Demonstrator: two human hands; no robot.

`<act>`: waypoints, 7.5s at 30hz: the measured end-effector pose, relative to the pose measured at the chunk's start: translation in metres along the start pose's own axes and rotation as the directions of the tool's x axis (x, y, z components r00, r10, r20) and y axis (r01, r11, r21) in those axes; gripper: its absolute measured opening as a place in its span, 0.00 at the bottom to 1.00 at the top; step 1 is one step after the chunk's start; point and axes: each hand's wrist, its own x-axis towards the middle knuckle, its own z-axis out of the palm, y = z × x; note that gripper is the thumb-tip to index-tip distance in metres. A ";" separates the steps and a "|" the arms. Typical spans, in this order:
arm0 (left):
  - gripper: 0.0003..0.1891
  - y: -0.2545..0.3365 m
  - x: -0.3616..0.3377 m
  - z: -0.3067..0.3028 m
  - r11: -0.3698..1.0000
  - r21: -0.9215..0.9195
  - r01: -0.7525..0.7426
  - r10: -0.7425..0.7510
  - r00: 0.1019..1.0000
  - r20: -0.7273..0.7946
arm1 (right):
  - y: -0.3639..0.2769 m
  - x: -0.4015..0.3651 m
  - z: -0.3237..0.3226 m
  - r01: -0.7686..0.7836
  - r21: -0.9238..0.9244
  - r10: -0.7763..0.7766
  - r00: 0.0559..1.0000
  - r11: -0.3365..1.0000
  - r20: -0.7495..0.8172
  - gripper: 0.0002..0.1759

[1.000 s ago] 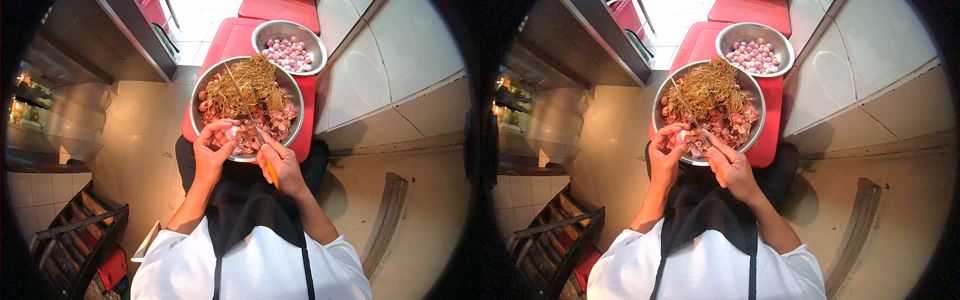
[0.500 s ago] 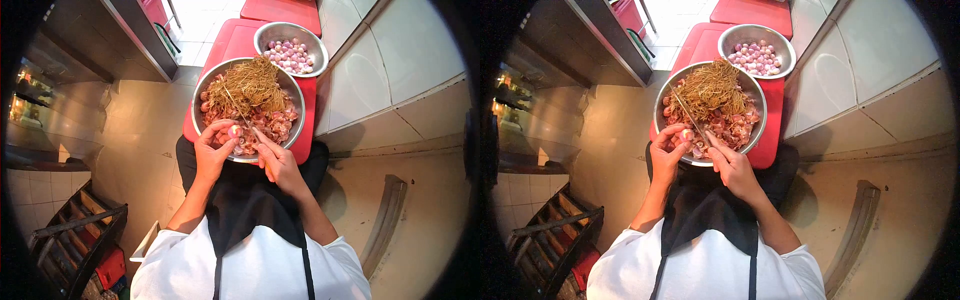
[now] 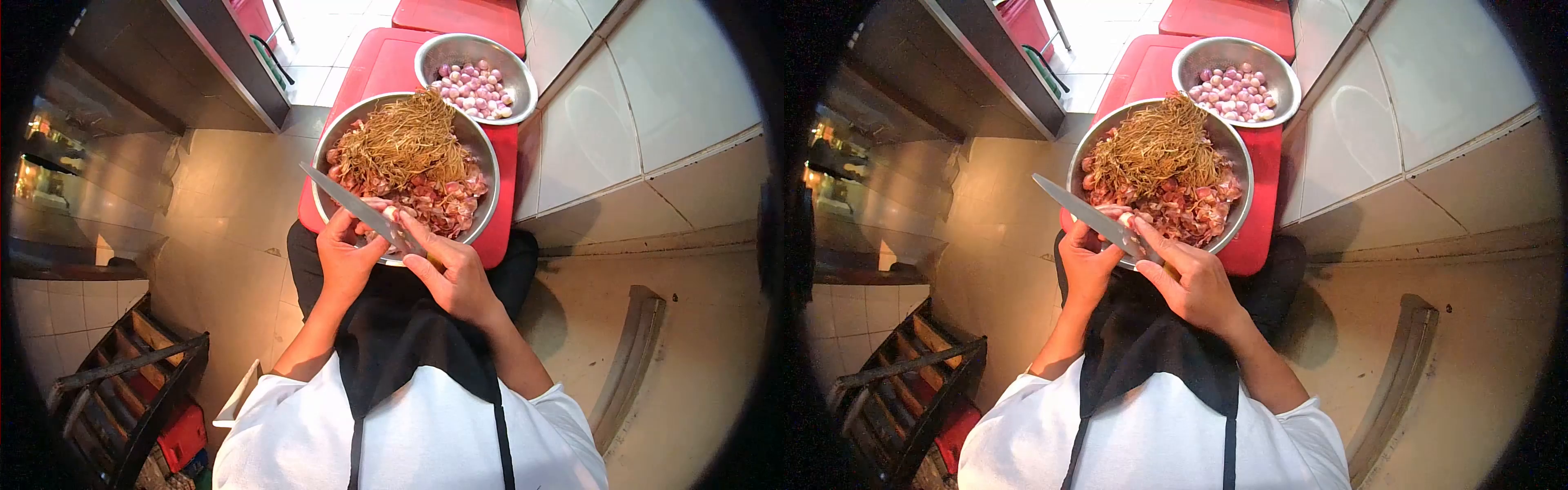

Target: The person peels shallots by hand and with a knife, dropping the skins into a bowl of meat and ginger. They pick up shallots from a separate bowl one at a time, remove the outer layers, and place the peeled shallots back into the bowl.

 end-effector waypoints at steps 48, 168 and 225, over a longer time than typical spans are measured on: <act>0.17 -0.011 0.000 -0.001 0.985 -0.135 -0.111 0.116 0.993 0.032 | 0.009 0.003 0.008 -0.451 0.674 0.530 0.842 0.585 0.104 0.29; 0.15 -0.055 0.027 -0.015 0.965 0.264 -0.001 0.062 0.973 -0.222 | 0.035 0.055 0.046 -0.577 0.539 0.558 0.800 0.614 0.220 0.23; 0.09 -0.044 0.027 0.002 0.946 0.275 0.173 -0.185 0.983 0.020 | 0.029 0.010 0.014 -0.439 0.540 0.470 0.878 0.719 0.088 0.27</act>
